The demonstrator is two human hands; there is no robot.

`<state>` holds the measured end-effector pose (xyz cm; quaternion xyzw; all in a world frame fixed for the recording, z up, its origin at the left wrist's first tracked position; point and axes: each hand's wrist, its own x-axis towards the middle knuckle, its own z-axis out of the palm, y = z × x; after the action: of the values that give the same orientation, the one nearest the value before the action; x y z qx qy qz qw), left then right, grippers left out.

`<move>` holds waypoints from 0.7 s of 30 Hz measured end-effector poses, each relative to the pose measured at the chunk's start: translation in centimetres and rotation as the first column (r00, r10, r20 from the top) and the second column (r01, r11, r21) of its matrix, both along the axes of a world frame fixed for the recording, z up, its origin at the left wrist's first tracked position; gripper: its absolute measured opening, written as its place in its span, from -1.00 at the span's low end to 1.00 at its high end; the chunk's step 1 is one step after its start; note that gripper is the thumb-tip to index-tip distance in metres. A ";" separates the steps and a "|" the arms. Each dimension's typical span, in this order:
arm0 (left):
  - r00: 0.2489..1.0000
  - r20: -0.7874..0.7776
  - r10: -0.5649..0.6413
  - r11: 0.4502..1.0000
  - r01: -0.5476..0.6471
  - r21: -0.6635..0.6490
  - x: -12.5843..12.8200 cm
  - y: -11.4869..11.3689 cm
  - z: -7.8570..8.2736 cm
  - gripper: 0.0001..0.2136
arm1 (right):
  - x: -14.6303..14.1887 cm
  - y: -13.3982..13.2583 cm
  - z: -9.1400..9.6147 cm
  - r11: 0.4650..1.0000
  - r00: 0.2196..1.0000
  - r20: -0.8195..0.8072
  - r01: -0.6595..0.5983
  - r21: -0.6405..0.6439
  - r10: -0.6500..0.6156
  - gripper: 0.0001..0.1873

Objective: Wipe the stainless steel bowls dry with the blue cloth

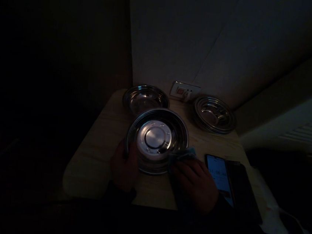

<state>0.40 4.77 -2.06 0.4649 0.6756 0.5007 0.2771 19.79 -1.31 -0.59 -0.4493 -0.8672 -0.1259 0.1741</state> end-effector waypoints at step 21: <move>0.976 -0.216 -0.023 0.985 0.059 0.164 0.4 -1.0 -0.8 -0.72 | -3.9 0.4 -1.2 0.992 0.998 -0.043 0.029 -0.124 -0.035 -0.80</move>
<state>0.81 3.72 -2.82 0.5518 0.6465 0.4977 0.1726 15.91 -0.86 -1.76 -0.4758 -0.8618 -0.0646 0.1634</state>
